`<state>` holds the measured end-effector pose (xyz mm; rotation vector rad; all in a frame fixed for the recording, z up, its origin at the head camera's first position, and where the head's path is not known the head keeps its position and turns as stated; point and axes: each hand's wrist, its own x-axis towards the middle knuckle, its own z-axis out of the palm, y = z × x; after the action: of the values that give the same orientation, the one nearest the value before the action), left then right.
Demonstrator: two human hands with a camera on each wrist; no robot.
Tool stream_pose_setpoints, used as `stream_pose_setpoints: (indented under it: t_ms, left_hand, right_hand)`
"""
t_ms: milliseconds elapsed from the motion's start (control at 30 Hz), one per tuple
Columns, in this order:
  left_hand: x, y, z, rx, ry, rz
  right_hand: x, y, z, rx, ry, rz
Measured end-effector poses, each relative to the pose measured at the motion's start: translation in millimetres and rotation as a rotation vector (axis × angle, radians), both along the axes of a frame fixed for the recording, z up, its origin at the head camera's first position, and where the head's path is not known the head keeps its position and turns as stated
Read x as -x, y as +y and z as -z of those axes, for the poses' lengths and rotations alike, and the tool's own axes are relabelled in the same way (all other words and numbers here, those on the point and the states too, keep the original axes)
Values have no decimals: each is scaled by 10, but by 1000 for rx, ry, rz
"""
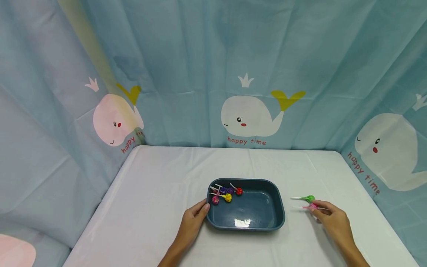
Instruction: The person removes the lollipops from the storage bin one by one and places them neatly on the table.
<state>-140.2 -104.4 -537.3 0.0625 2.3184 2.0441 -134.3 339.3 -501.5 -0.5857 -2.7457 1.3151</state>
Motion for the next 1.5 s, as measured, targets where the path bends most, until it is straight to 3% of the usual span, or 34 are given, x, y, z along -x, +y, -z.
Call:
stream_pose_setpoints:
  t_ms: [500,700,1200,1500]
  left_hand:
    - [5,4,10,6,-6,-6]
    - [2,4,12,-4,-8,-4]
    - [5,3,1,6,1,-6]
    - [-5,-3,4,10,-5,-9]
  right_hand:
    - [31,159,52,-135,-32,-37]
    - [24,187,75,-126,-33,-58]
    - [34,153,14,-61,-30,4]
    - [25,102,-76,-80,-6,49]
